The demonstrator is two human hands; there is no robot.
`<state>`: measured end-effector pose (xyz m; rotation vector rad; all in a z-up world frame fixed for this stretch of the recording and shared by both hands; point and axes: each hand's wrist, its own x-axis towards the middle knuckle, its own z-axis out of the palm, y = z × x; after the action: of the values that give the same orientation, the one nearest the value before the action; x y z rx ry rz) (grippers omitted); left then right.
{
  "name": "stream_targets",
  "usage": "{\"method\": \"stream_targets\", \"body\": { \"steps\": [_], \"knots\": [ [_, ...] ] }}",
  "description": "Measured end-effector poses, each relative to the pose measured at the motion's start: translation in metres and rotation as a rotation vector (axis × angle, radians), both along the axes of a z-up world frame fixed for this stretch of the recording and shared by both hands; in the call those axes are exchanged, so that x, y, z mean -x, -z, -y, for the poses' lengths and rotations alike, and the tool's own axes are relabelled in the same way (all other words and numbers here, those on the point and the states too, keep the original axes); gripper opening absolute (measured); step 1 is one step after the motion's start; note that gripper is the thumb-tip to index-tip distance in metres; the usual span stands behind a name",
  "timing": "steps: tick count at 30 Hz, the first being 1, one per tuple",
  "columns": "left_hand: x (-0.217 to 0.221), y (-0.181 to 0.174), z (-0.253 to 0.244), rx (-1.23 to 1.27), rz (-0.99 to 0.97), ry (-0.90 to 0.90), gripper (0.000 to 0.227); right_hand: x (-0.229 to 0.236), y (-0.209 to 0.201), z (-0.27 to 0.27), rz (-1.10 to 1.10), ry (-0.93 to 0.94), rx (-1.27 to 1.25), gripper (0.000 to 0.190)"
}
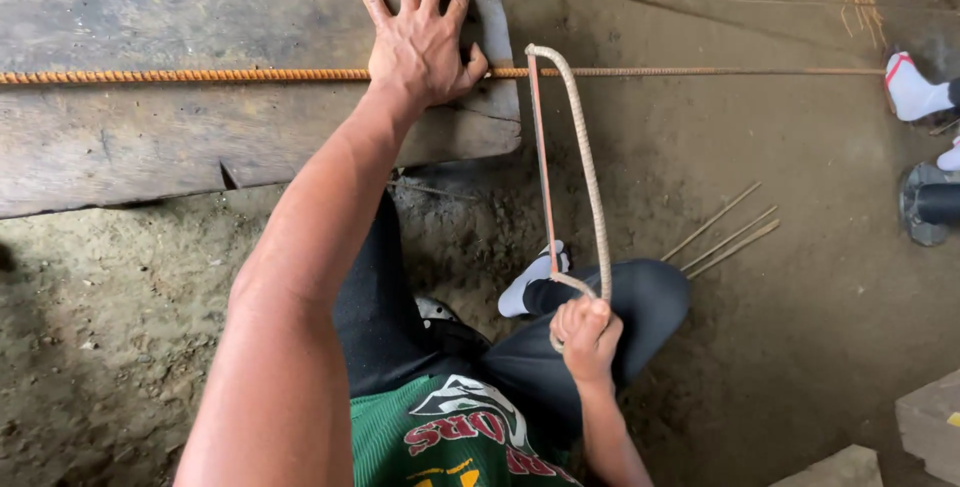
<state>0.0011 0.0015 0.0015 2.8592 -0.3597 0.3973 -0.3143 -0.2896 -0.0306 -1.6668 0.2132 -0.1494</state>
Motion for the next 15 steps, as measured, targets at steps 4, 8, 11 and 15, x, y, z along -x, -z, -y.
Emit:
{"method": "stream_targets", "body": {
  "steps": [4, 8, 11, 15],
  "knots": [
    [0.001, 0.002, -0.002, 0.003, 0.017, -0.005, 0.074, -0.070, 0.108, 0.063, -0.271, -0.095, -1.078, 0.018],
    [0.001, -0.002, -0.001, 0.017, 0.016, -0.002, 0.071, -0.237, 0.152, 0.034, -0.302, -0.170, -1.288, 0.031],
    [0.006, -0.004, 0.001, 0.004, -0.018, -0.004, 0.070, -0.235, 0.113, 0.014, -0.258, -0.223, -0.857, 0.040],
    [0.000, -0.003, -0.001, 0.031, 0.049, -0.005, 0.071, -0.131, 0.142, 0.057, -0.182, -0.217, -0.956, 0.027]
  ]
}}
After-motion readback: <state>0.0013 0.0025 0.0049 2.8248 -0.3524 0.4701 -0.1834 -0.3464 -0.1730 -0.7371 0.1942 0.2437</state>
